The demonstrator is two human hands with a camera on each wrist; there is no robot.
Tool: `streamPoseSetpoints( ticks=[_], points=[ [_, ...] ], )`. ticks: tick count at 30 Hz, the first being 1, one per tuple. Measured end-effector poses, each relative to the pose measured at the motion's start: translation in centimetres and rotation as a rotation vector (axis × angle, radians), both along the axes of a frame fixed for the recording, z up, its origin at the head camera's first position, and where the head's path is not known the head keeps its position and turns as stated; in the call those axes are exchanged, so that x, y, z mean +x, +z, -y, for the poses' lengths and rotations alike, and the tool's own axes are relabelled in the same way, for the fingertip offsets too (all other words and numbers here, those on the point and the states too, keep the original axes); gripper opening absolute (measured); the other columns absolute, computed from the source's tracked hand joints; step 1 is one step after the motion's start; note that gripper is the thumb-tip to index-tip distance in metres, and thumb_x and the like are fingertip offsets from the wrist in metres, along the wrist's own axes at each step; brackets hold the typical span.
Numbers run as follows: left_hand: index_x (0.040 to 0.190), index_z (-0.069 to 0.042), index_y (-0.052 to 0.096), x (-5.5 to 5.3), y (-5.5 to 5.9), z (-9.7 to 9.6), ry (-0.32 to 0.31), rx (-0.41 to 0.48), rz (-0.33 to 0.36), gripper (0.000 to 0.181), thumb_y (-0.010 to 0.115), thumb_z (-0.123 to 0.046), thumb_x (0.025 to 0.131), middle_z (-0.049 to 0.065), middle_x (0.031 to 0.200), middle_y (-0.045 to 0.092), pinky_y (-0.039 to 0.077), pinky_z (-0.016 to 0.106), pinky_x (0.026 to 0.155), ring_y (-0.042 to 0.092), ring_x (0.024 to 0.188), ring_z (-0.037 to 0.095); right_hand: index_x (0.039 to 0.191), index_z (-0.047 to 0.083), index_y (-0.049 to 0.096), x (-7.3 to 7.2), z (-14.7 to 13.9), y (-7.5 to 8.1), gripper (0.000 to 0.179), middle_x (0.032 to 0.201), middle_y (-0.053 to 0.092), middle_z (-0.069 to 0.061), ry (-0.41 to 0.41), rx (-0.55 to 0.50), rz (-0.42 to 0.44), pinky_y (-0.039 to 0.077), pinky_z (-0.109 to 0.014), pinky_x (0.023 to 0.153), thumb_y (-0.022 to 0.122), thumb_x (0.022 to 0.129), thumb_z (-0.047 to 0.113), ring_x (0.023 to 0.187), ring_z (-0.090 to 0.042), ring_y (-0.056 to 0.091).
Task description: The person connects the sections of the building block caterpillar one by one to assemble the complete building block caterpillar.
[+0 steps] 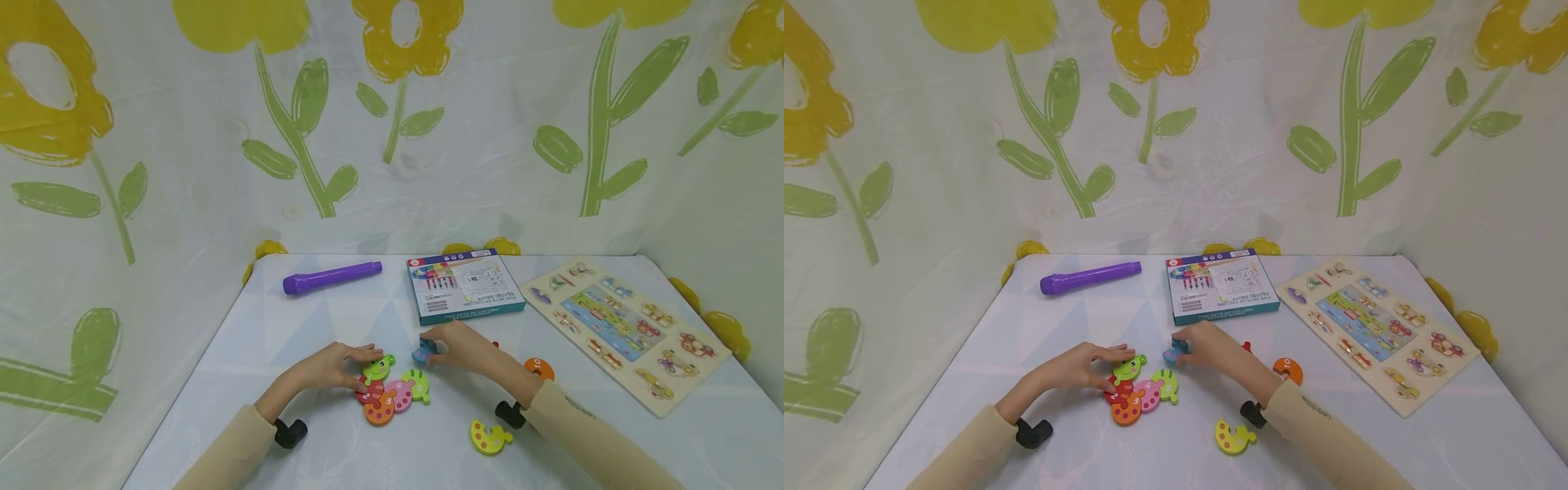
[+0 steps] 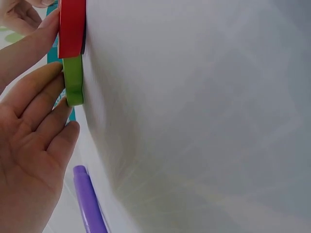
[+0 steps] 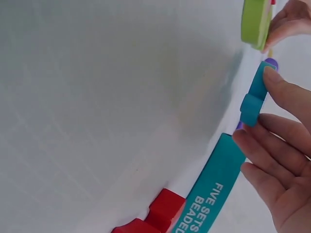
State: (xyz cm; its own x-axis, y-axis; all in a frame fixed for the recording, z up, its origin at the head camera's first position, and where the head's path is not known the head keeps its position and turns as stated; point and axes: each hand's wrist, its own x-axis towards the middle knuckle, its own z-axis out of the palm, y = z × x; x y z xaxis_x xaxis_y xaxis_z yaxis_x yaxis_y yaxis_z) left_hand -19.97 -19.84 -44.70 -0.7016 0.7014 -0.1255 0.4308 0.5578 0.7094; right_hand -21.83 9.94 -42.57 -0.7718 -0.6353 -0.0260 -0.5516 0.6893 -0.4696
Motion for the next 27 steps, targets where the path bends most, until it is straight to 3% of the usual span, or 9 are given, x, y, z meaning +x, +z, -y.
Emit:
streamPoseSetpoints(
  ticks=[3,14,27],
  points=[
    [0.137,-0.013,0.056,0.0,0.0,0.0,0.006,0.002,0.005,0.061,0.079,-0.022,0.081,0.004,0.143,0.049,0.035,0.046,0.109,0.038,0.137,0.022,0.121,0.004,0.067,0.4,-0.1,0.2,0.043,0.119,0.067,-0.009,-0.003,-0.006,0.012,0.051,-0.038,0.094,0.078,0.082,0.02,0.114,-0.024,0.061],
    [0.136,-0.013,0.057,0.2,0.1,0.1,0.028,0.009,0.02,0.06,0.08,-0.019,0.08,0.007,0.144,0.047,0.035,0.047,0.109,0.038,0.137,0.023,0.122,0.003,0.066,2.3,-1.0,0.6,0.045,0.12,0.067,-0.008,0.031,-0.02,-0.006,0.052,-0.037,0.092,0.078,0.083,0.02,0.114,-0.024,0.061],
    [0.135,-0.013,0.057,0.3,-0.3,0.1,0.041,0.011,0.001,0.062,0.08,-0.026,0.079,0.006,0.143,0.048,0.033,0.047,0.11,0.039,0.136,0.022,0.122,0.005,0.066,4.3,-1.5,0.7,0.046,0.119,0.068,-0.006,0.003,0.008,0.003,0.052,-0.04,0.092,0.079,0.081,0.021,0.113,-0.024,0.061]
  ],
)
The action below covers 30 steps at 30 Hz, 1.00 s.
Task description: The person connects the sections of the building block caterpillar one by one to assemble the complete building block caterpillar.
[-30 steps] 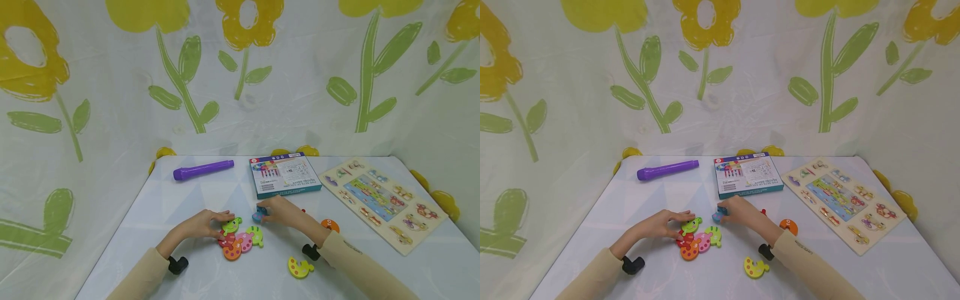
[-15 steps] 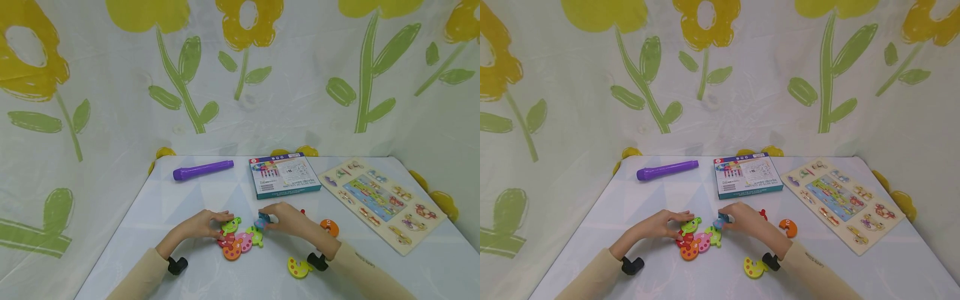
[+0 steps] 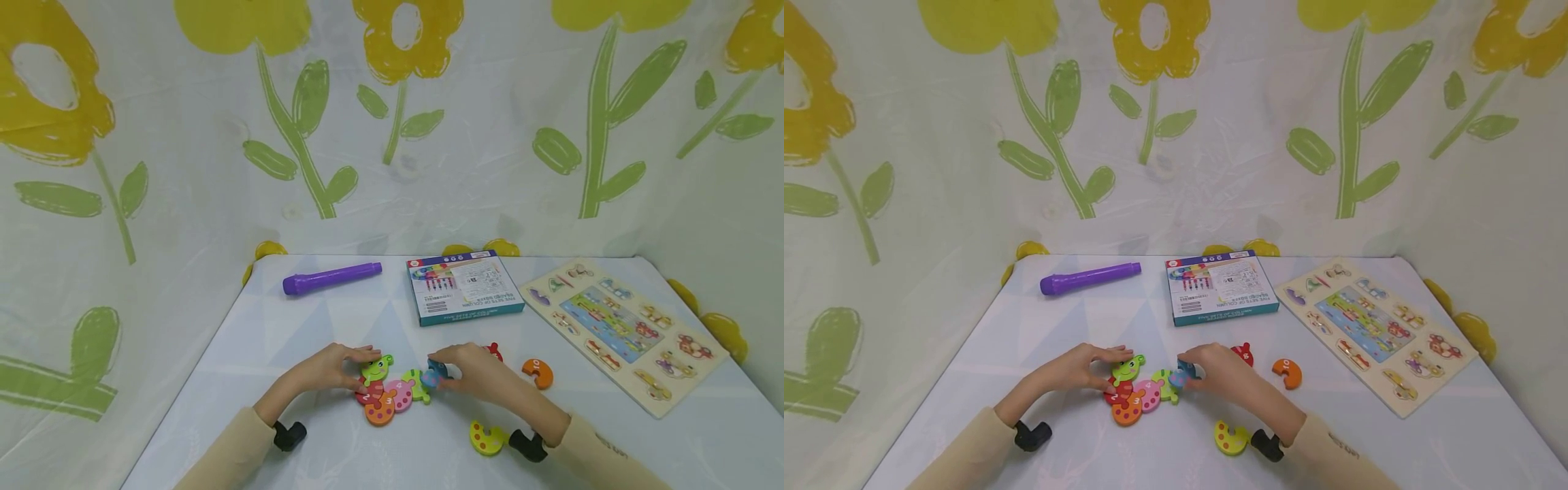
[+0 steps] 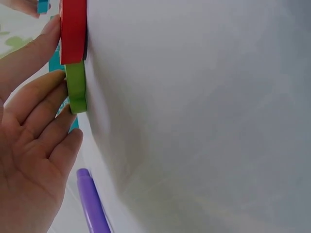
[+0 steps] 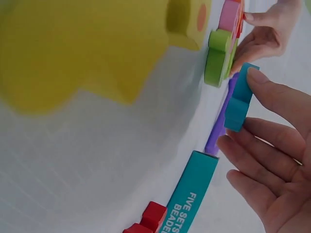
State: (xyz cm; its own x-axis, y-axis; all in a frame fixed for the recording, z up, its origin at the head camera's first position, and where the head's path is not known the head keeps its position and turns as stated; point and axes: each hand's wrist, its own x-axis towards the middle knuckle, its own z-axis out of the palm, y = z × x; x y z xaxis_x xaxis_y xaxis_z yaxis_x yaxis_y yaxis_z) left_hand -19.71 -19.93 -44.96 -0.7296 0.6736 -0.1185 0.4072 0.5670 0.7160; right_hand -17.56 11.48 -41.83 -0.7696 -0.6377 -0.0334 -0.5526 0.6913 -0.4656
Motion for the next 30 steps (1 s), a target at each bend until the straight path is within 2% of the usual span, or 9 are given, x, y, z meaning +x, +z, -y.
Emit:
streamPoseSetpoints(
  ticks=[10,19,30],
  points=[
    [0.135,-0.012,0.058,0.4,0.1,-0.2,0.029,-0.014,-0.008,0.063,0.081,-0.026,0.078,0.011,0.143,0.047,0.032,0.05,0.109,0.04,0.135,0.026,0.122,0.006,0.067,1.4,-0.1,-0.1,0.046,0.118,0.068,-0.006,-0.055,0.007,0.064,0.052,-0.043,0.092,0.08,0.08,0.02,0.114,-0.026,0.061],
    [0.135,-0.011,0.057,0.7,0.1,-0.6,0.057,-0.035,-0.024,0.064,0.081,-0.027,0.077,0.008,0.142,0.049,0.034,0.047,0.109,0.042,0.134,0.025,0.123,0.008,0.066,2.4,0.1,-0.2,0.047,0.12,0.067,-0.006,-0.107,0.021,0.116,0.052,-0.044,0.091,0.08,0.08,0.023,0.116,-0.027,0.059],
    [0.135,-0.01,0.057,1.1,0.4,-0.7,0.087,-0.046,-0.036,0.064,0.081,-0.024,0.078,0.008,0.141,0.05,0.035,0.048,0.108,0.042,0.134,0.026,0.122,0.008,0.067,3.0,0.4,-0.8,0.048,0.118,0.068,-0.006,-0.102,0.04,0.054,0.053,-0.041,0.09,0.081,0.079,0.027,0.113,-0.025,0.061]
  ],
)
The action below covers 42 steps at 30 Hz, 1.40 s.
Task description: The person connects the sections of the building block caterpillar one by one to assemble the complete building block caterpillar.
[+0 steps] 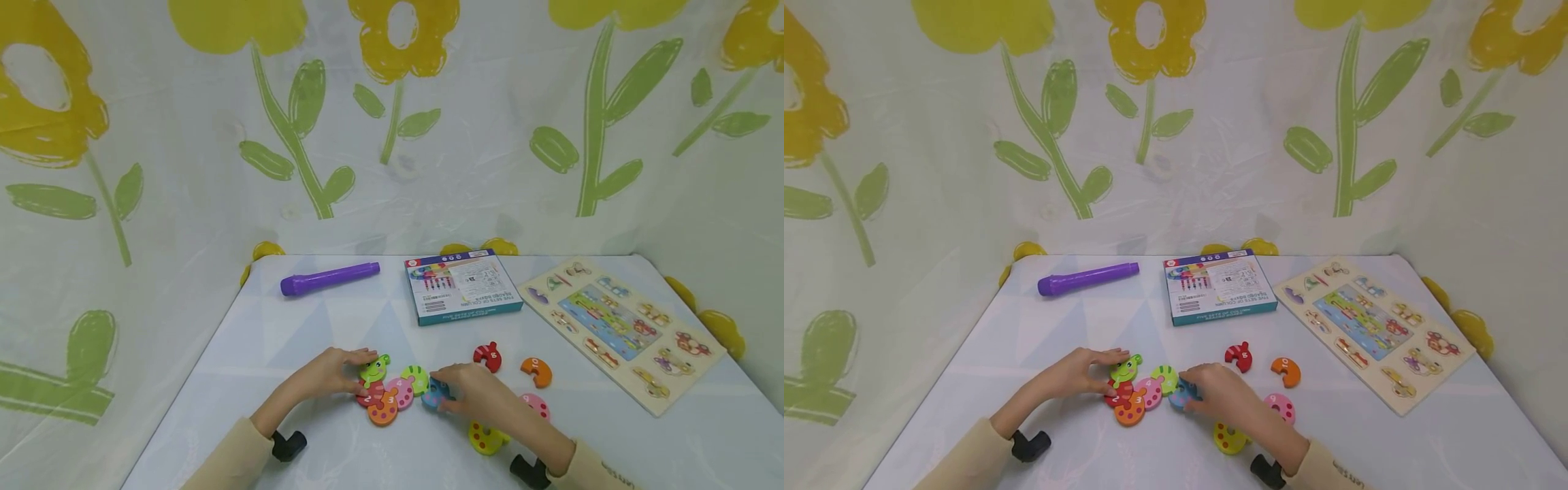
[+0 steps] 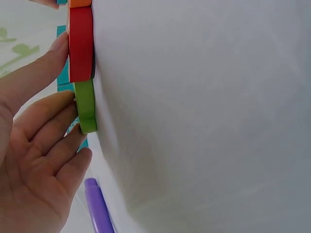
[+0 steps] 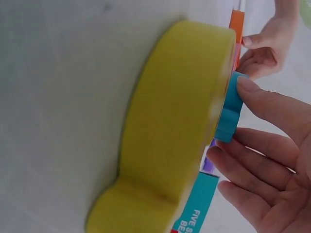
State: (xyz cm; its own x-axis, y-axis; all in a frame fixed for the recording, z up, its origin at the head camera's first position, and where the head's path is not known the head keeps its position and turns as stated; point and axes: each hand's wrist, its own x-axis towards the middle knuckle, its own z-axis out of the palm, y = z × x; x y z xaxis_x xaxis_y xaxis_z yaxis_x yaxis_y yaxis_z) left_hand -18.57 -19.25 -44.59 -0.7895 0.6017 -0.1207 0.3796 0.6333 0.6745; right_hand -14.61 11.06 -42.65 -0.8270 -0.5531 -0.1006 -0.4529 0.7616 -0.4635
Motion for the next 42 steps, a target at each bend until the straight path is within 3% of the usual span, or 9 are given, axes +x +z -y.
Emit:
streamPoseSetpoints(
  ticks=[22,42],
  points=[
    [0.135,-0.009,0.056,0.8,0.2,-0.3,0.046,-0.017,-0.024,0.064,0.081,-0.026,0.078,0.011,0.142,0.049,0.034,0.05,0.108,0.043,0.133,0.029,0.118,0.007,0.07,0.3,1.0,-0.1,0.049,0.113,0.07,-0.006,-0.062,0.038,-0.062,0.054,-0.04,0.089,0.083,0.076,0.028,0.11,-0.024,0.063],
    [0.135,-0.008,0.056,0.9,0.2,-0.4,0.053,-0.012,-0.012,0.064,0.08,-0.025,0.078,0.011,0.142,0.048,0.034,0.049,0.108,0.042,0.134,0.029,0.114,0.005,0.071,0.2,1.5,0.1,0.05,0.108,0.071,-0.008,-0.044,0.069,-0.11,0.055,-0.039,0.086,0.083,0.074,0.033,0.105,-0.025,0.065]
  ],
)
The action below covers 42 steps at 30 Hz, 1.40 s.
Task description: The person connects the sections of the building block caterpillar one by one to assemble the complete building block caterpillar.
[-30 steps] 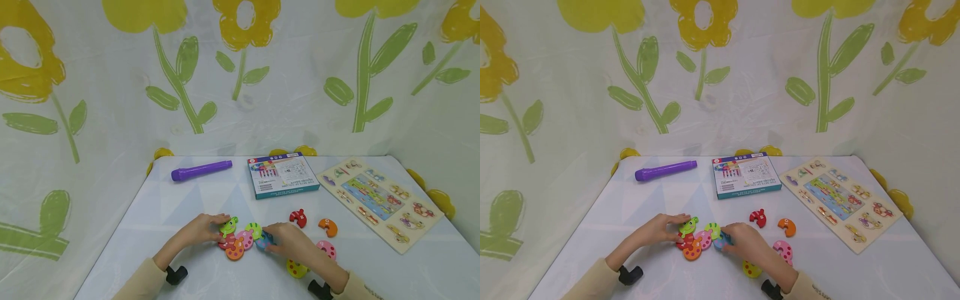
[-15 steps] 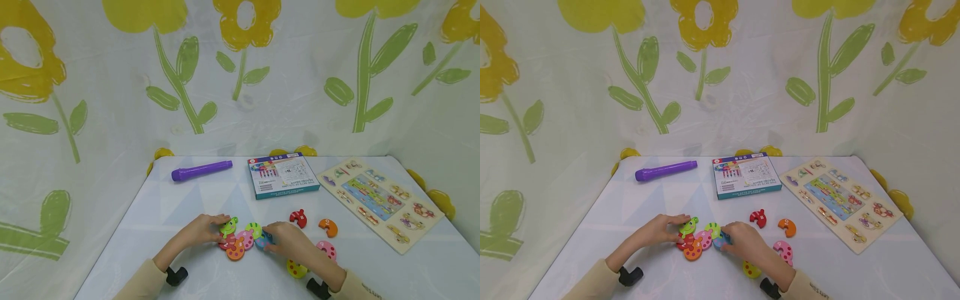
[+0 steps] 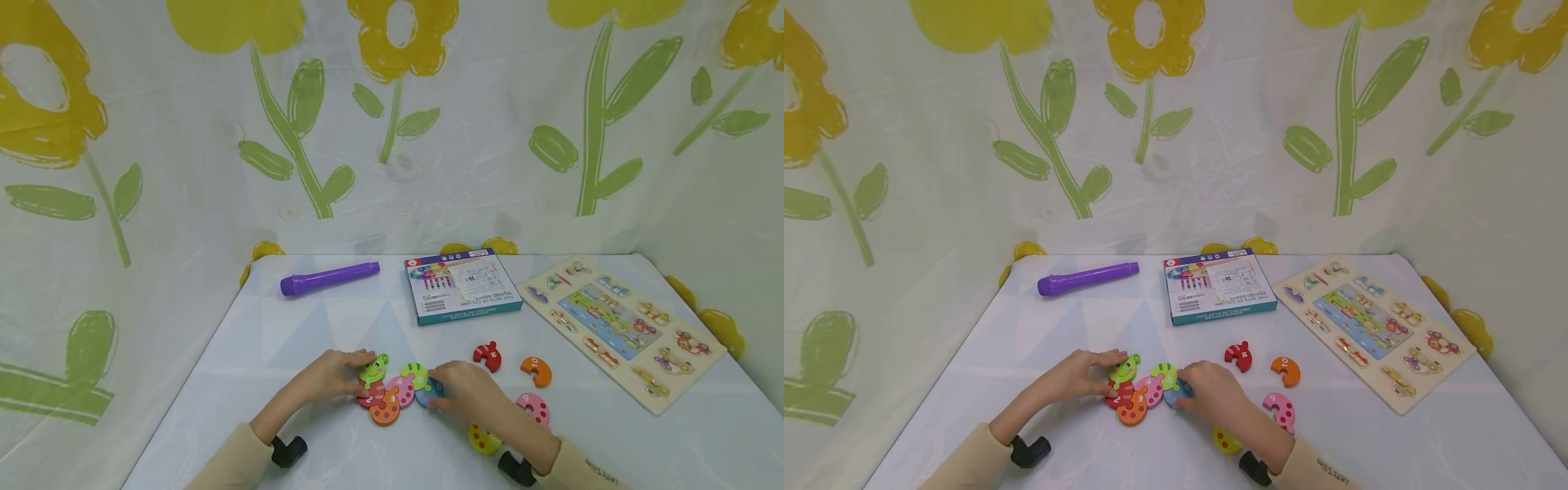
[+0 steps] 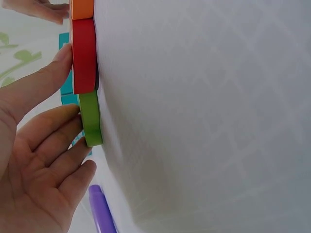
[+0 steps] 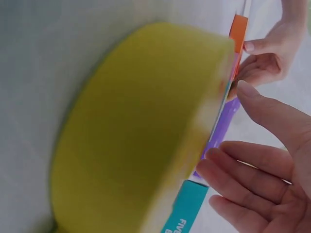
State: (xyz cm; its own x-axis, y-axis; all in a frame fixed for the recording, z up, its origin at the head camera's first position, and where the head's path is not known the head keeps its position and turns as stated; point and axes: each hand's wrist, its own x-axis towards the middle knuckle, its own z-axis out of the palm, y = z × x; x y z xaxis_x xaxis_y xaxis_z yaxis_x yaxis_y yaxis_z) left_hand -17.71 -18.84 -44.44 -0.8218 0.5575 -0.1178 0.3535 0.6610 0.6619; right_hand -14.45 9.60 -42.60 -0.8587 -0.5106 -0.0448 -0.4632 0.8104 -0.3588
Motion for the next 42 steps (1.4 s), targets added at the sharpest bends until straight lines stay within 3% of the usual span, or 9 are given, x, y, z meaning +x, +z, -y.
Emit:
streamPoseSetpoints(
  ticks=[15,25,31,42],
  points=[
    [0.136,-0.009,0.056,0.0,-0.3,0.1,-0.003,-0.01,-0.011,0.064,0.08,-0.026,0.079,0.01,0.143,0.047,0.034,0.048,0.108,0.041,0.134,0.029,0.119,0.009,0.069,0.0,-1.2,-0.1,0.051,0.114,0.07,-0.005,0.008,-0.05,0.047,0.054,-0.041,0.089,0.081,0.077,0.036,0.11,-0.024,0.063],
    [0.136,-0.008,0.055,-0.2,-0.4,0.2,-0.004,-0.02,-0.004,0.062,0.079,-0.019,0.08,0.011,0.143,0.047,0.036,0.048,0.107,0.042,0.134,0.029,0.125,0.009,0.066,0.4,-2.5,1.2,0.053,0.122,0.066,-0.006,0.013,-0.1,0.069,0.051,-0.045,0.092,0.079,0.08,0.033,0.117,-0.026,0.059],
    [0.136,-0.008,0.055,-0.3,-0.2,0.1,-0.015,-0.005,-0.005,0.061,0.079,-0.019,0.08,0.01,0.143,0.047,0.035,0.048,0.107,0.041,0.134,0.029,0.125,0.009,0.066,0.8,-3.0,1.7,0.052,0.121,0.067,-0.005,0.015,-0.102,0.075,0.052,-0.045,0.091,0.079,0.08,0.032,0.115,-0.026,0.06],
    [0.133,-0.005,0.057,-0.1,-0.1,0.1,-0.023,0.01,-0.016,0.061,0.08,-0.022,0.08,0.01,0.14,0.051,0.036,0.05,0.106,0.043,0.133,0.031,0.121,0.01,0.068,2.1,-4.5,1.1,0.049,0.116,0.068,-0.006,-0.008,-0.094,0.091,0.055,-0.041,0.085,0.08,0.079,0.031,0.11,-0.026,0.062]
  ],
)
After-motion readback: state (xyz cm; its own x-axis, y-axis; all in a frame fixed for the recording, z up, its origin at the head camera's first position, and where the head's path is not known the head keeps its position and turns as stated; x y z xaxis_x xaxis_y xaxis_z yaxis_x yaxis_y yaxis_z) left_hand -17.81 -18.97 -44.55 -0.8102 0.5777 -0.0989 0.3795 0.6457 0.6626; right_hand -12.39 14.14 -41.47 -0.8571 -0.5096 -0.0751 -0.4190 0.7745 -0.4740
